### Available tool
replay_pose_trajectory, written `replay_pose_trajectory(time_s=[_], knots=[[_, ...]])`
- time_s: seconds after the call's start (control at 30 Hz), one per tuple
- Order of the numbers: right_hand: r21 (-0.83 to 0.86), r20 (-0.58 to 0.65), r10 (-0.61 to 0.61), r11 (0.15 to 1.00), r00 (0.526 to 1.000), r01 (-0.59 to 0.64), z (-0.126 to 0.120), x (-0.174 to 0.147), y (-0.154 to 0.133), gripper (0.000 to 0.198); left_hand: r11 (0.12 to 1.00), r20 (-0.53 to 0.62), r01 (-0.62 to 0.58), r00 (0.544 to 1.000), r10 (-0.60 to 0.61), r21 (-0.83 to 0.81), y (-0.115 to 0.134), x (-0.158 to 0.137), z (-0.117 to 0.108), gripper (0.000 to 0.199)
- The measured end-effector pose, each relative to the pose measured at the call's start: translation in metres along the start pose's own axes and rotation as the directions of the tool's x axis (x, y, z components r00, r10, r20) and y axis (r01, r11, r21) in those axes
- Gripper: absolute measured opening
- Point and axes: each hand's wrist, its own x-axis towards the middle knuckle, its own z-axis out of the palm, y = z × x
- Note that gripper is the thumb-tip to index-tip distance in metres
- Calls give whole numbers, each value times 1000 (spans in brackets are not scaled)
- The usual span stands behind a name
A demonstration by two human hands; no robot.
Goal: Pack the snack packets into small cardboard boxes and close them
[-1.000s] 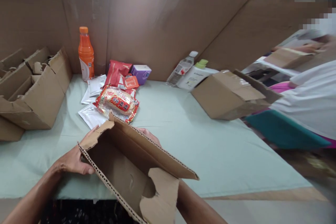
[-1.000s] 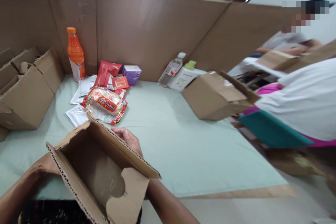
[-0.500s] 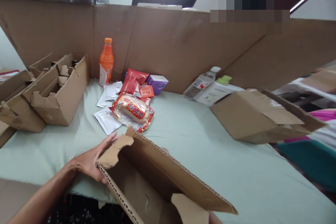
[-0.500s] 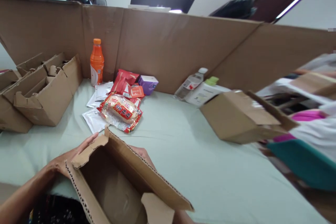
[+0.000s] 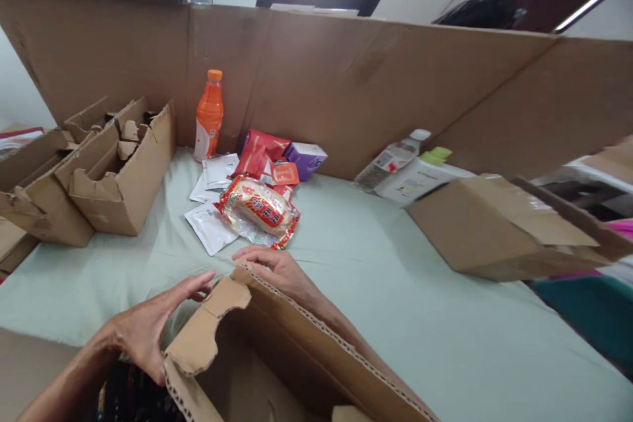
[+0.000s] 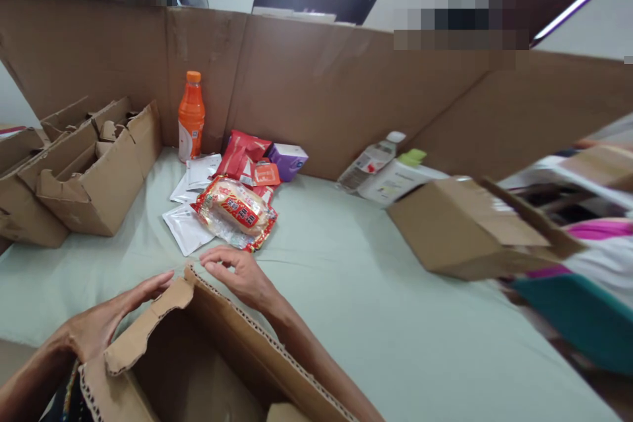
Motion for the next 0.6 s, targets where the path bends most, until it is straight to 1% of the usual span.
replay_pose_trajectory(time_s=[0.1,0.17,0.2,0.23,0.27,0.33,0.37,0.4,0.43,0.5,0.6], knots=[[-147,7,-80,986,997,80,11,44,17,23,1000,-113,-1,994,1,6,3,-21,-8,149],[-279,32,-145,949,989,148,24,78,24,24,999,-187,3,982,5,42,9,-31,-16,144],[-359,48,-169,917,984,175,32,95,27,26,998,-220,10,975,5,68,13,-35,-19,140],[-454,72,-178,870,981,191,41,110,30,30,995,-249,23,969,2,100,17,-38,-23,136],[-567,110,-163,800,981,196,50,124,32,35,991,-277,40,961,-2,131,22,-40,-27,133],[-770,187,-77,607,979,195,66,145,36,44,980,-328,68,945,-3,185,29,-44,-32,127],[-834,217,-27,514,976,199,73,153,38,45,976,-355,76,935,1,202,32,-47,-34,124],[-873,238,17,442,971,206,78,158,41,44,973,-380,87,925,1,214,34,-50,-36,122],[-893,249,49,398,967,210,81,160,44,40,969,-413,103,911,-1,224,36,-53,-38,120],[-907,246,83,370,966,199,83,160,52,31,958,-507,145,862,1,249,40,-62,-40,117],[-931,206,119,329,971,157,76,149,64,24,929,-645,237,764,3,285,48,-76,-44,112]])
